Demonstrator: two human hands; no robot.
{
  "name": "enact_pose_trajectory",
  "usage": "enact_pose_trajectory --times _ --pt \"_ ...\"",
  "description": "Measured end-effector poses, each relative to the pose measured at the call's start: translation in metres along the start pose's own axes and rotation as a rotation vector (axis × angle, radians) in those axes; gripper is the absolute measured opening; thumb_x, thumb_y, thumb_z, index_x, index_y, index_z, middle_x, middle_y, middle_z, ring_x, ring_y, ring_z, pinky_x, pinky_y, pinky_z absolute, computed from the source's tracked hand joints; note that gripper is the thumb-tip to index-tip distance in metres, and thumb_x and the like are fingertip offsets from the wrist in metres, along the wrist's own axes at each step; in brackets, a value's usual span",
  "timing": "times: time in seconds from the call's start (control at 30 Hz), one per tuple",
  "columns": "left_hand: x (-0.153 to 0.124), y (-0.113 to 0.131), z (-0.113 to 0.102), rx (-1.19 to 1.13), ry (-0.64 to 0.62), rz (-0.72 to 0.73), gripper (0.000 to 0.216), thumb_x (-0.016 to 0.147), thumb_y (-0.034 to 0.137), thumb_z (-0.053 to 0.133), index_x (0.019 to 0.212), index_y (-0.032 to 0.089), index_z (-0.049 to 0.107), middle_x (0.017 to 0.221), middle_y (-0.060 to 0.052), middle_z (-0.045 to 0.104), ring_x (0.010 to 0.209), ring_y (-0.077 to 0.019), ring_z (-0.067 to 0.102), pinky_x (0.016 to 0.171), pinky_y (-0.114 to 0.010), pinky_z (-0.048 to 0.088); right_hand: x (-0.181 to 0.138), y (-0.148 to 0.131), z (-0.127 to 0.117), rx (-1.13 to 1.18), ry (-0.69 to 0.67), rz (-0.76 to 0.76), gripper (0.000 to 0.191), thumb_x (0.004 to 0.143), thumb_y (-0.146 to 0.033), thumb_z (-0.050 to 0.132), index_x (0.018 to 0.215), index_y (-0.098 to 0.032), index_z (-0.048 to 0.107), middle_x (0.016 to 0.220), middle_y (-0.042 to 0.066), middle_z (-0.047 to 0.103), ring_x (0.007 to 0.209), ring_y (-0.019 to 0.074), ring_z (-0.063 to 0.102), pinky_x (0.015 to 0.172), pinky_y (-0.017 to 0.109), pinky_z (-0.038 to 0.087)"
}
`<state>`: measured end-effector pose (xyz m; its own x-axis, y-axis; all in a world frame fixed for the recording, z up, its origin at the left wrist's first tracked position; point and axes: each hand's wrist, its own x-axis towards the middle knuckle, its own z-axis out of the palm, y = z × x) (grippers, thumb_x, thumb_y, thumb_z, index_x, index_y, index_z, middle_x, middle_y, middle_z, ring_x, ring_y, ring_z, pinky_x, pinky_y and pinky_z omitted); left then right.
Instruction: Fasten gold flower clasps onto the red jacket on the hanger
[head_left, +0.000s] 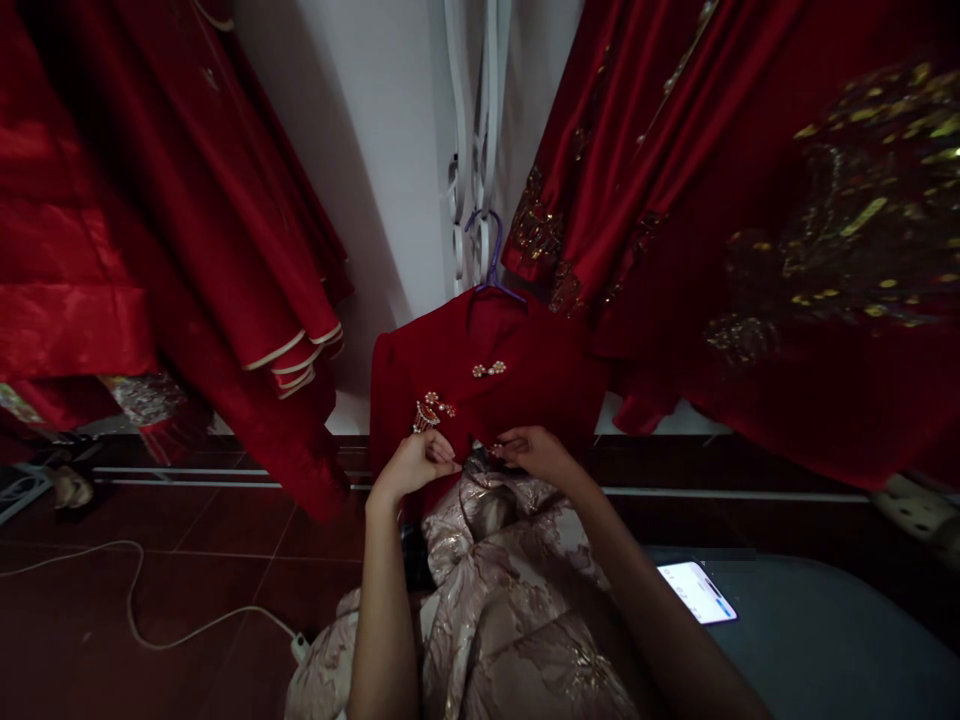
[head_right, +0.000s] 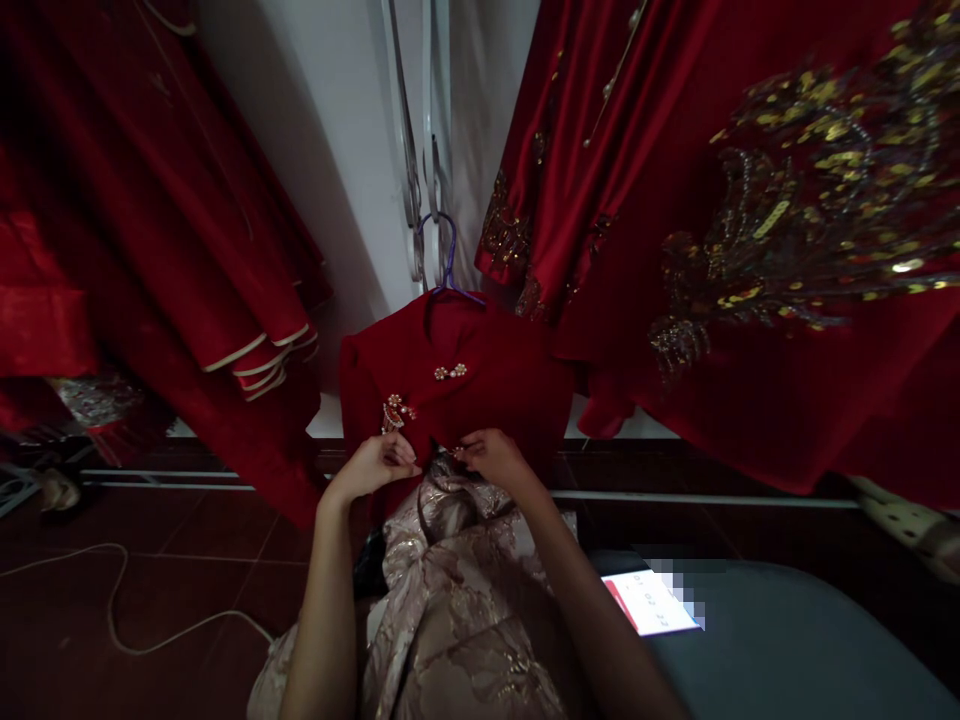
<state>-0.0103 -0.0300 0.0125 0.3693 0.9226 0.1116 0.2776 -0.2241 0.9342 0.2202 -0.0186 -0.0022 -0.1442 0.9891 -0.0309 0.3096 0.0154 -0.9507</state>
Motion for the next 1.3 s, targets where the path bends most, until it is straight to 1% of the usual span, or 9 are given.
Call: enact_pose_trajectory --times 0.2,0.33,0.43,0.53,0.7,0.8,0.97,1.13,1.3 --pt "0.000 0.007 -0.001 -0.016 -0.164 -0.036 0.018 0.065 0.022 0.068 0.079 0.012 0.063 0.071 -0.003 0.063 0.067 -0.0099 0.057 0.065 -0.022 0.047 -0.006 -0.013 -0.017 -0.124 -0.057 -0.061 0.019 0.065 -0.032 0.068 0.079 -0.019 0.069 0.075 0.004 0.071 0.066 0.0173 0.066 0.058 0.026 0.054" --pt "-0.001 0.005 0.000 -0.108 -0.284 -0.111 0.031 0.063 0.014 0.065 0.094 0.013 0.065 0.078 -0.005 0.067 0.073 -0.0121 0.062 0.072 -0.024 0.048 -0.011 -0.028 -0.028 -0.233 -0.057 -0.141 0.022 0.064 -0.035 0.069 0.079 -0.020 0.070 0.078 0.004 0.071 0.072 0.0178 0.066 0.061 0.025 0.052" --pt "0.002 0.002 0.006 -0.174 -0.230 -0.113 0.038 0.059 0.009 0.066 0.097 0.012 0.063 0.083 -0.007 0.068 0.076 -0.0131 0.063 0.077 -0.027 0.049 -0.013 -0.035 -0.022 -0.178 -0.117 -0.131 0.023 0.064 -0.035 0.069 0.080 -0.019 0.069 0.076 0.004 0.071 0.069 0.0165 0.066 0.058 0.023 0.051" --pt "0.006 0.000 0.010 -0.198 -0.153 -0.105 0.033 0.058 0.007 0.065 0.091 0.010 0.063 0.081 -0.008 0.069 0.076 -0.0135 0.063 0.077 -0.028 0.050 -0.013 -0.035 -0.006 -0.138 -0.140 -0.135 0.023 0.063 -0.033 0.069 0.079 -0.017 0.068 0.073 0.003 0.070 0.068 0.0157 0.065 0.059 0.023 0.051" --pt "0.006 -0.001 0.005 -0.075 -0.108 -0.065 0.013 0.062 0.012 0.065 0.074 0.011 0.064 0.077 -0.006 0.069 0.073 -0.0132 0.063 0.074 -0.027 0.049 -0.012 -0.037 0.016 -0.184 -0.095 -0.205 0.017 0.067 -0.029 0.066 0.080 -0.019 0.068 0.077 0.004 0.071 0.073 0.0164 0.066 0.067 0.026 0.052" --pt "0.006 -0.004 0.002 -0.019 -0.065 -0.040 0.013 0.061 0.013 0.066 0.075 0.011 0.065 0.076 -0.006 0.068 0.072 -0.0130 0.062 0.074 -0.026 0.049 -0.013 -0.038 0.021 -0.203 -0.074 -0.208 0.016 0.068 -0.029 0.065 0.080 -0.019 0.068 0.077 0.004 0.071 0.074 0.0166 0.066 0.067 0.026 0.052" --pt "0.008 -0.009 0.004 -0.082 -0.050 -0.062 0.014 0.060 0.016 0.069 0.073 0.011 0.065 0.075 -0.006 0.069 0.073 -0.0136 0.063 0.074 -0.027 0.050 -0.011 -0.034 0.030 -0.190 -0.009 -0.205 0.016 0.070 -0.028 0.063 0.082 -0.018 0.067 0.077 0.004 0.070 0.071 0.0152 0.066 0.066 0.026 0.052" --pt "0.010 -0.011 0.005 -0.085 0.000 -0.081 0.019 0.059 0.025 0.072 0.070 0.011 0.065 0.072 -0.006 0.068 0.067 -0.0126 0.061 0.068 -0.024 0.049 -0.010 -0.032 0.040 -0.231 0.028 -0.253 0.013 0.072 -0.026 0.061 0.082 -0.018 0.066 0.076 0.003 0.069 0.070 0.0137 0.065 0.068 0.025 0.052" --pt "0.010 -0.010 0.006 -0.065 0.040 -0.070 0.014 0.060 0.021 0.068 0.070 0.011 0.067 0.071 -0.005 0.068 0.066 -0.0124 0.061 0.065 -0.023 0.048 -0.009 -0.031 0.042 -0.285 0.058 -0.305 0.011 0.073 -0.025 0.060 0.081 -0.018 0.065 0.079 0.003 0.069 0.072 0.0126 0.064 0.069 0.024 0.051"
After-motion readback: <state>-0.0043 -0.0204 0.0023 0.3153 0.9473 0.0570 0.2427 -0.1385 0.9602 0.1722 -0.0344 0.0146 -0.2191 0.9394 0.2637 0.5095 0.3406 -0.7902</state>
